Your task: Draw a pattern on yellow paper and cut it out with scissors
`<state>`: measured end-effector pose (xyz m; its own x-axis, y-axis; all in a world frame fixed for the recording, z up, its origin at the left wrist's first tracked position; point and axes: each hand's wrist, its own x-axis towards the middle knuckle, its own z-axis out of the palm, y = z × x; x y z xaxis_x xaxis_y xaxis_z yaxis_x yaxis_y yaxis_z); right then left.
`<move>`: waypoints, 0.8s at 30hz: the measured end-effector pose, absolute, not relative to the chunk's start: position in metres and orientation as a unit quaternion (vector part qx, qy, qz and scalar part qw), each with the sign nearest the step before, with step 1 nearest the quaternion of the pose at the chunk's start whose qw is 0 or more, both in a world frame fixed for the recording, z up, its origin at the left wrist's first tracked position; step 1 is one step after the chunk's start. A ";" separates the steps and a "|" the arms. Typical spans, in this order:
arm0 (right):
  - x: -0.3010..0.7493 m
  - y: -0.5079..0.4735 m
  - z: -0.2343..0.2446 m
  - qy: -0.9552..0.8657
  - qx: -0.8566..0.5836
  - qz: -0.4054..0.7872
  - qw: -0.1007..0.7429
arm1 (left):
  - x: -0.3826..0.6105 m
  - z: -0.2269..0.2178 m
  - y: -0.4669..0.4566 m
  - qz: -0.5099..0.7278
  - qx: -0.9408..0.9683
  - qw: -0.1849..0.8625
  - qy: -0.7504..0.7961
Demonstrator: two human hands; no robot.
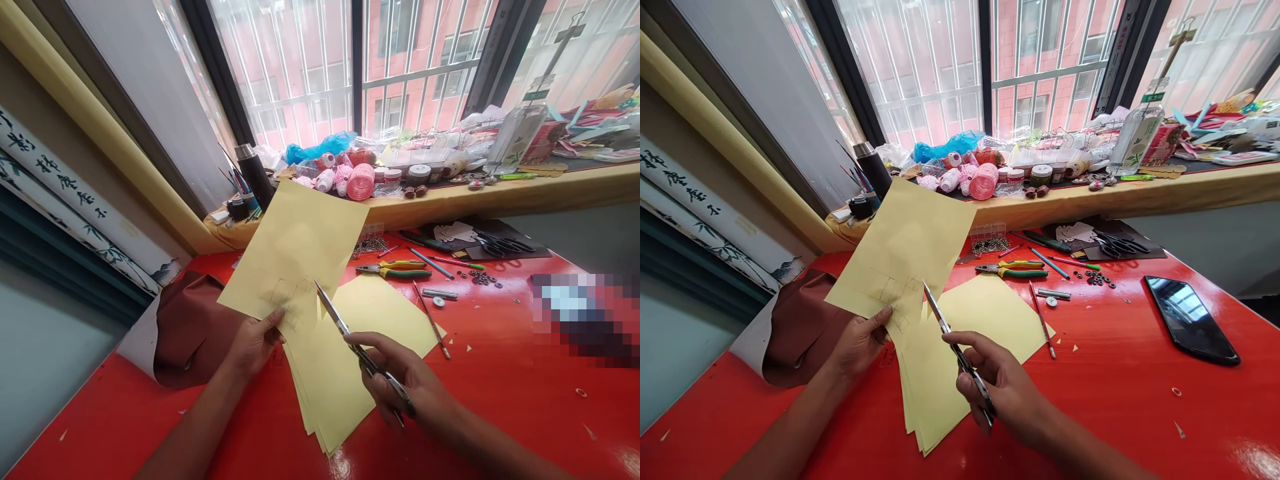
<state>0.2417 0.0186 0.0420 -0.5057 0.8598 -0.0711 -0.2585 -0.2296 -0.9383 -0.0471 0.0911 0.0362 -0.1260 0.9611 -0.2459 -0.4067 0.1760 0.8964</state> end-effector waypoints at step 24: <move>0.241 0.017 0.042 -0.498 -0.309 0.703 0.404 | -0.043 0.037 0.081 0.504 0.341 0.615 0.502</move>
